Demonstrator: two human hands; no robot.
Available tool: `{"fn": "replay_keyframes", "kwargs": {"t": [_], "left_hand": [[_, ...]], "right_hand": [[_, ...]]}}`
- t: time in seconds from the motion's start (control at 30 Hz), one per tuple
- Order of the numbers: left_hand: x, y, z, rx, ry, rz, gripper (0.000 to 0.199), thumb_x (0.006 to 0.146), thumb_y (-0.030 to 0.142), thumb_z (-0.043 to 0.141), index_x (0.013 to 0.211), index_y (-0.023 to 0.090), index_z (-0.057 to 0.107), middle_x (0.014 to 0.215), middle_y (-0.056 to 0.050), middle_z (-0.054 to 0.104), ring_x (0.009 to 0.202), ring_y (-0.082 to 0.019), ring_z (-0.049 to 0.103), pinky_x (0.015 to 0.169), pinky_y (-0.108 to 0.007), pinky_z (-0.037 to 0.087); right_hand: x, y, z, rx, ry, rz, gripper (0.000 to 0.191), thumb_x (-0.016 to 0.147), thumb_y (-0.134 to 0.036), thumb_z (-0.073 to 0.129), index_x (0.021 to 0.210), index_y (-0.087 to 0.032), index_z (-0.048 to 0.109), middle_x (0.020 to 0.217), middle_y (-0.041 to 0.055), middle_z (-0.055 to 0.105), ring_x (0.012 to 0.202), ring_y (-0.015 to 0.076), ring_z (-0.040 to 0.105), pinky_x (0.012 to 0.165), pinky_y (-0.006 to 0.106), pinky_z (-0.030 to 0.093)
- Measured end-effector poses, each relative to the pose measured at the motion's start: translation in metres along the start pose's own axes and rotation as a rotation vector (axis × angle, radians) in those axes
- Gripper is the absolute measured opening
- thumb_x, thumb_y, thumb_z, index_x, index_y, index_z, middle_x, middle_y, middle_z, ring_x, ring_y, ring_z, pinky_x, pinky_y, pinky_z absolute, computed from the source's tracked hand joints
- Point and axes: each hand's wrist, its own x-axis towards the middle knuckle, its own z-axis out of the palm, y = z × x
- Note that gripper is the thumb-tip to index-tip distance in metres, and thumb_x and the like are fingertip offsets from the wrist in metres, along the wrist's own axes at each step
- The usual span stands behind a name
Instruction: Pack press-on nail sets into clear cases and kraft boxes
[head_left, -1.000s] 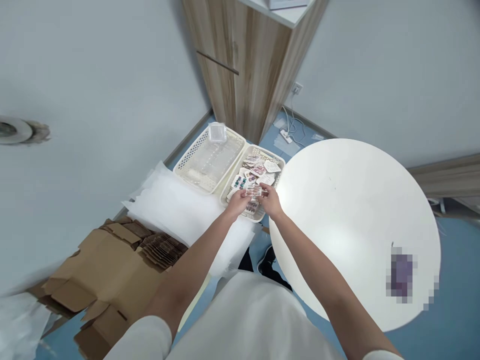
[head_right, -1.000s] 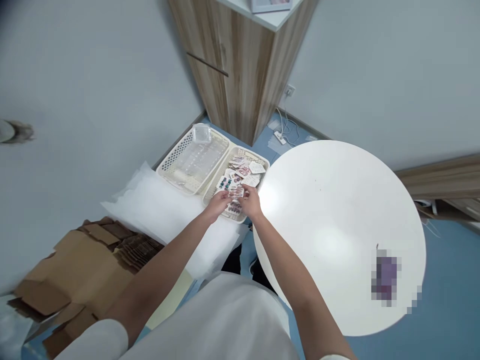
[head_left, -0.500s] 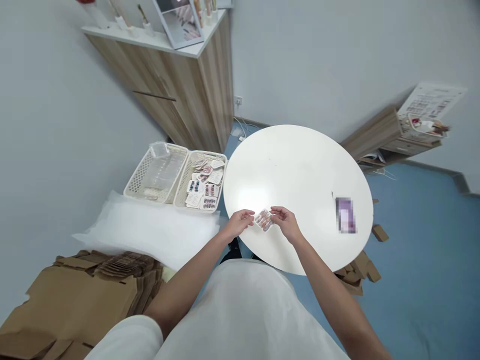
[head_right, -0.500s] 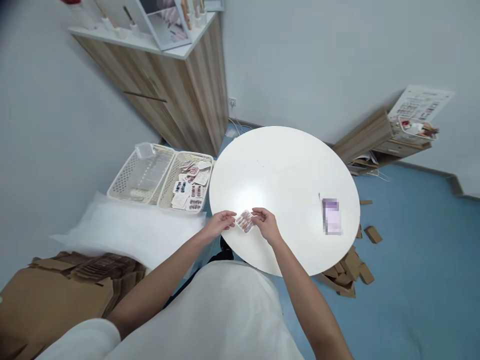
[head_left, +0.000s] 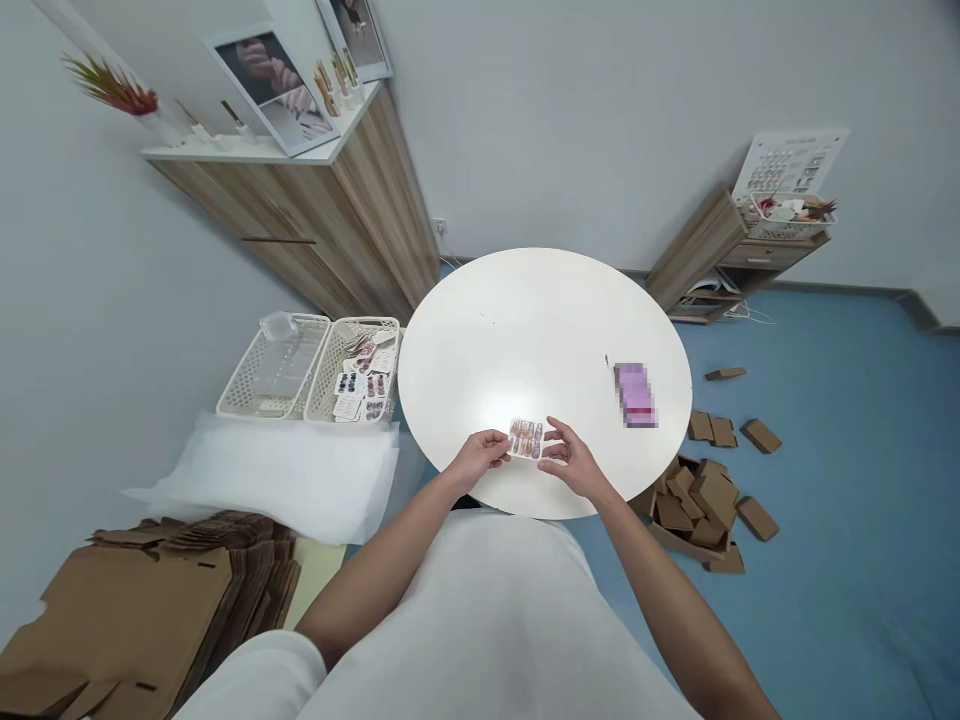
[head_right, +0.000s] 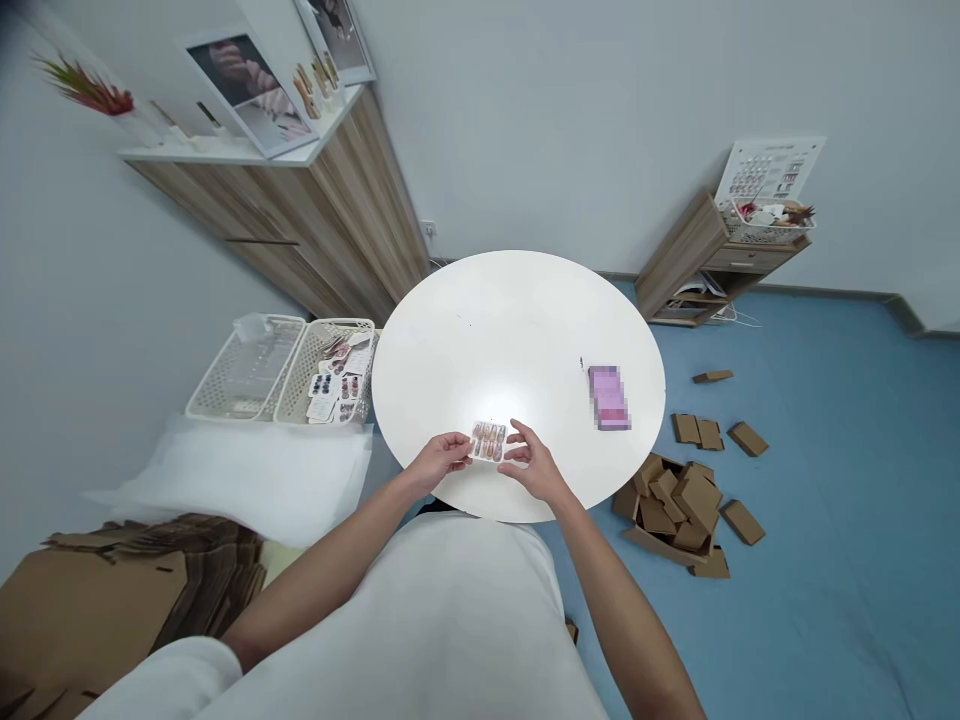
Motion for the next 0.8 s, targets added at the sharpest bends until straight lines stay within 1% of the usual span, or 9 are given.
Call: {"fn": "replay_keyframes", "kwargs": {"t": [0.13, 0.2, 0.23, 0.33, 0.4, 0.53, 0.67, 0.73, 0.8], "left_hand": [[0.001, -0.004, 0.010, 0.037, -0.010, 0.001, 0.031, 0.066, 0.044, 0.063, 0.078, 0.017, 0.056, 0.073, -0.001, 0.057, 0.066, -0.010, 0.057, 0.065, -0.024, 0.041], [0.000, -0.004, 0.012, 0.108, -0.005, 0.039, 0.034, 0.068, 0.044, 0.062, 0.088, 0.017, 0.057, 0.075, -0.001, 0.057, 0.068, -0.011, 0.057, 0.066, -0.025, 0.041], [0.000, -0.003, 0.012, 0.162, -0.005, 0.080, 0.039, 0.067, 0.043, 0.063, 0.096, 0.018, 0.055, 0.077, -0.002, 0.057, 0.069, -0.011, 0.057, 0.067, -0.026, 0.042], [-0.004, 0.004, 0.009, 0.392, -0.043, 0.251, 0.070, 0.058, 0.034, 0.071, 0.121, 0.024, 0.043, 0.082, -0.001, 0.056, 0.073, -0.013, 0.055, 0.074, -0.028, 0.041], [-0.008, 0.008, 0.007, 0.527, -0.074, 0.325, 0.080, 0.055, 0.031, 0.073, 0.127, 0.028, 0.037, 0.081, 0.001, 0.056, 0.074, -0.013, 0.053, 0.077, -0.029, 0.040], [-0.011, 0.009, 0.005, 0.586, -0.056, 0.338, 0.071, 0.059, 0.032, 0.070, 0.124, 0.026, 0.043, 0.074, 0.002, 0.055, 0.072, -0.014, 0.052, 0.075, -0.028, 0.040], [-0.005, 0.000, 0.002, 0.482, 0.029, 0.296, 0.043, 0.068, 0.039, 0.061, 0.107, 0.021, 0.056, 0.072, 0.000, 0.056, 0.067, -0.013, 0.052, 0.069, -0.027, 0.042], [0.001, -0.006, 0.000, 0.390, 0.076, 0.267, 0.030, 0.071, 0.040, 0.058, 0.092, 0.018, 0.060, 0.072, -0.001, 0.057, 0.065, -0.012, 0.053, 0.066, -0.027, 0.043], [0.005, -0.010, -0.001, 0.300, 0.097, 0.229, 0.025, 0.069, 0.039, 0.060, 0.079, 0.016, 0.059, 0.070, -0.002, 0.058, 0.063, -0.012, 0.054, 0.064, -0.026, 0.043]], "right_hand": [[-0.006, 0.010, -0.003, -0.025, 0.005, -0.047, 0.072, 0.058, -0.027, 0.069, 0.123, -0.028, 0.038, 0.087, -0.0010, 0.049, 0.068, 0.0107, 0.056, 0.076, 0.035, 0.045], [-0.005, 0.012, -0.004, -0.004, 0.014, -0.048, 0.069, 0.058, -0.026, 0.069, 0.121, -0.027, 0.040, 0.083, -0.0017, 0.048, 0.067, 0.0107, 0.055, 0.073, 0.033, 0.046], [-0.005, 0.013, -0.005, 0.010, 0.010, -0.046, 0.068, 0.058, -0.026, 0.069, 0.120, -0.026, 0.041, 0.082, -0.0019, 0.048, 0.067, 0.0107, 0.054, 0.072, 0.033, 0.046], [-0.005, 0.015, -0.007, 0.036, -0.022, -0.040, 0.068, 0.057, -0.024, 0.070, 0.119, -0.027, 0.041, 0.080, -0.0023, 0.047, 0.067, 0.0108, 0.054, 0.071, 0.032, 0.046], [-0.004, 0.017, -0.009, 0.028, -0.048, -0.032, 0.069, 0.057, -0.025, 0.070, 0.119, -0.027, 0.042, 0.080, -0.0022, 0.048, 0.068, 0.0111, 0.054, 0.072, 0.033, 0.046], [-0.002, 0.020, -0.008, -0.007, -0.090, -0.024, 0.069, 0.057, -0.026, 0.070, 0.120, -0.027, 0.042, 0.080, -0.0020, 0.049, 0.068, 0.0117, 0.054, 0.072, 0.034, 0.046], [0.002, 0.018, -0.004, 0.016, -0.123, 0.006, 0.071, 0.057, -0.027, 0.071, 0.122, -0.026, 0.041, 0.078, -0.0022, 0.051, 0.066, 0.0113, 0.053, 0.070, 0.033, 0.046], [0.005, 0.016, -0.003, 0.071, -0.081, 0.036, 0.070, 0.057, -0.028, 0.071, 0.120, -0.025, 0.041, 0.076, -0.0023, 0.053, 0.065, 0.0113, 0.053, 0.069, 0.033, 0.046], [0.006, 0.014, -0.002, 0.132, 0.003, 0.054, 0.064, 0.058, -0.031, 0.070, 0.115, -0.024, 0.044, 0.076, -0.0017, 0.054, 0.068, 0.0123, 0.055, 0.071, 0.033, 0.045]]}}
